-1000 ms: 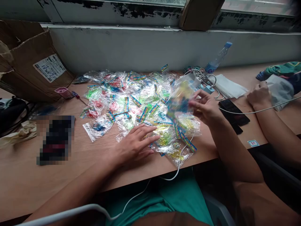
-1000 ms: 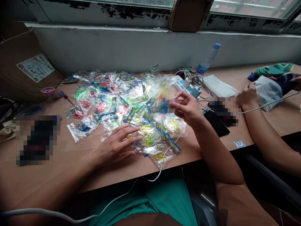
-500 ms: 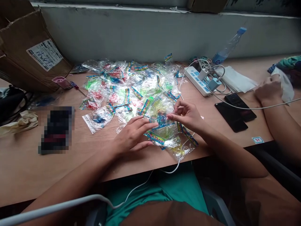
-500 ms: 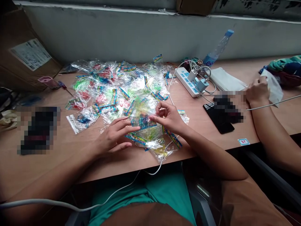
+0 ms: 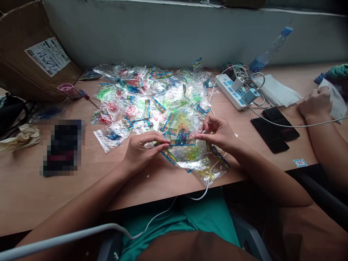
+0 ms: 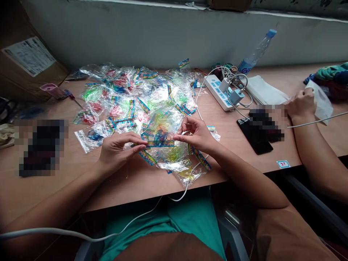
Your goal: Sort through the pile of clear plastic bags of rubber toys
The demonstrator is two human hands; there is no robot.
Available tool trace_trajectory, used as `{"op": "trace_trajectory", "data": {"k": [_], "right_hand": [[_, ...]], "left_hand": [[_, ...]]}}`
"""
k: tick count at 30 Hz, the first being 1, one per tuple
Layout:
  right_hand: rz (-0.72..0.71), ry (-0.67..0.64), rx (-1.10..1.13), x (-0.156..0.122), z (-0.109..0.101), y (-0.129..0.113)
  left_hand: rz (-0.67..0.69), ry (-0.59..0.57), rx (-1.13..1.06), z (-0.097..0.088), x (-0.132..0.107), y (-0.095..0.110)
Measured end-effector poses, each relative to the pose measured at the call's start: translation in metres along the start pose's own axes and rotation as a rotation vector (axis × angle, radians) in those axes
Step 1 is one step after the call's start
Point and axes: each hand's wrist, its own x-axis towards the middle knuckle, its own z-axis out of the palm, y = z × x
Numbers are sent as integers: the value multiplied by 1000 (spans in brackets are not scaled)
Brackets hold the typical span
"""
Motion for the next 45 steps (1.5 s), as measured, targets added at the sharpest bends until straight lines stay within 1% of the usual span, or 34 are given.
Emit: {"op": "trace_trajectory", "data": {"k": [4,8,11,15,18,22,25,30,35,39,42,45], "right_hand": [[2,-27,-3,0,0,-1],[17,-32,-26,0,-2,-1],[18,-25,-21,1,-5,0],[17,-44,-19,1,-9,4],[39,-66,-26,1,-10,6],[83,-58,-30,2,-11,3],[75,-10,-56,4,-12,1],[2,95,-119,9,-16,5],[-4,143,-151,10,-21,11],[1,173,-168,12,-24,12],[6,219,-167,14,-28,10],[-2,291,-148,15,-32,6]], "left_hand": [[-70,33,-27,2,-1,-1],[-104,63,-41,4,-3,-4],[-101,46,-64,5,-4,-6],[-97,34,-25,4,-5,-8],[-107,15,-8,2,-5,-9],[-113,3,48,-3,-4,-13],[-81,13,114,-7,-3,-17],[39,-50,201,-7,-3,-21],[111,-55,288,-8,-3,-19],[108,-34,280,-12,-3,-14],[76,-14,209,-14,-2,-11],[53,4,128,-15,-1,-9]]}}
